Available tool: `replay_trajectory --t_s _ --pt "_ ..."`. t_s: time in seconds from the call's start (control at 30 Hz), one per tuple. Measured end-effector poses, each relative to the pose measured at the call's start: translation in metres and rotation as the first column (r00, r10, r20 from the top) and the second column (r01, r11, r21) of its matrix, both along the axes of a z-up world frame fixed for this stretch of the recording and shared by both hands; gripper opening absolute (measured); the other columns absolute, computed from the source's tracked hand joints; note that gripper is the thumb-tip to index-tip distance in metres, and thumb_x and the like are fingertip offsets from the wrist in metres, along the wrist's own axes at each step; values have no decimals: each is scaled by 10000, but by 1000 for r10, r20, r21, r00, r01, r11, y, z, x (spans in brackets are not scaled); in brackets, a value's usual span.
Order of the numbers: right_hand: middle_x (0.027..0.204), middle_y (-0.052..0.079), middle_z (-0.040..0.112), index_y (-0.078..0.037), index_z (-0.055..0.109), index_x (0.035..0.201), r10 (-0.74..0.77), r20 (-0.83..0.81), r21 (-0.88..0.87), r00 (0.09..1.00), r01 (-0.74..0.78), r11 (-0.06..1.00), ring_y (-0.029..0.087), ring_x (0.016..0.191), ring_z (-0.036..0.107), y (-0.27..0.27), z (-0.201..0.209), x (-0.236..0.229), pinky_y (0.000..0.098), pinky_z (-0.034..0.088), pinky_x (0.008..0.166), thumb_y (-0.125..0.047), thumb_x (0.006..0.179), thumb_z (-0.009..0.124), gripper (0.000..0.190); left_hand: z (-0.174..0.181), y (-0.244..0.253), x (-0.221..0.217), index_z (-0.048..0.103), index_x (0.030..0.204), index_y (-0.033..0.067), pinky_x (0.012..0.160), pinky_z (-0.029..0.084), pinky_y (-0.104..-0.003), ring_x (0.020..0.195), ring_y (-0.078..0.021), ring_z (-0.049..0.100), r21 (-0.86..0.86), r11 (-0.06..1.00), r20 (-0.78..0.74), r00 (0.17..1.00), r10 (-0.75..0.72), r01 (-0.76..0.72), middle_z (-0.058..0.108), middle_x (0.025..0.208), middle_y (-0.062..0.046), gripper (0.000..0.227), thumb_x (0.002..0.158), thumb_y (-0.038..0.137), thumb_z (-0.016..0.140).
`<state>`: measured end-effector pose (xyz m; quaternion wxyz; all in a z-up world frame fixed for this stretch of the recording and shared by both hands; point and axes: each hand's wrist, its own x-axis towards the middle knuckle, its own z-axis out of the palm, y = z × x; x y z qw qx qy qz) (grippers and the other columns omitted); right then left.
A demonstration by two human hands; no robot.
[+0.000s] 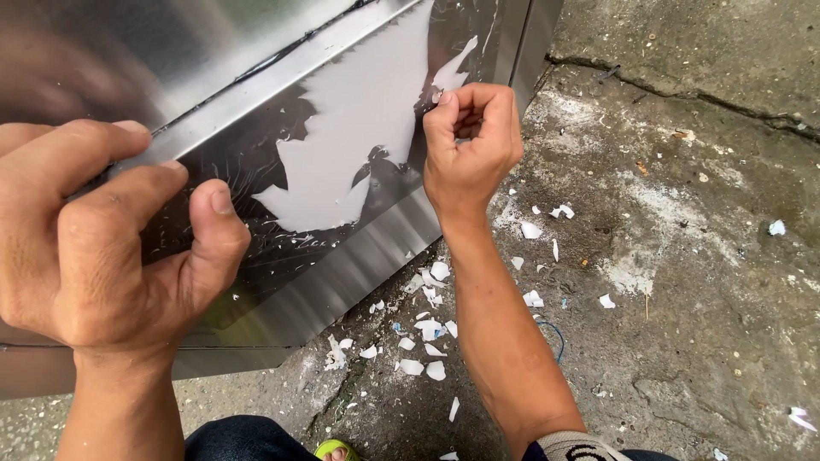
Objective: Peeling off a white protective plastic film from a stainless steel appliance using fingers and fingernails.
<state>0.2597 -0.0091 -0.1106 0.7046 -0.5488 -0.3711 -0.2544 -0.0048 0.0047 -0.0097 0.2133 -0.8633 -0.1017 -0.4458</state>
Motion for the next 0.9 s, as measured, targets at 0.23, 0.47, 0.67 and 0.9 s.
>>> replay_trajectory --t_s 0.23,0.47,0.67,0.9 --pt "793 38 536 -35 528 917 341 -127 125 931 -326 937 103 551 481 -1 -13 15 216 469 442 5 970 581 85 2 4 3 723 1050 -112 920 559 -550 1053 -463 607 50 999 19 1000 6 -7 684 1199 -326 168 1135 -37 847" --pt "696 79 593 17 581 817 430 -120 -36 895 -437 899 145 486 571 -14 5 33 237 554 428 81 867 669 119 -4 7 0 686 1058 -135 899 545 -541 1022 -451 574 -24 998 10 998 -66 66 657 1207 -354 198 1131 -88 864" --pt "683 73 581 1 546 814 496 -169 -7 851 -505 863 147 460 581 -13 9 33 245 551 417 76 861 652 138 -6 -5 -7 696 1077 -238 931 523 -568 1081 -516 583 -177 983 -11 998 -61 58 653 1248 -439 199 1132 -109 837" --pt "689 54 558 -27 496 816 493 -183 5 850 -501 865 138 448 569 -9 6 33 235 519 409 73 882 625 177 -13 -3 -18 709 1065 -319 844 498 -495 984 -506 597 -291 956 -10 999 -33 28 648 1243 -519 259 1059 -97 842"
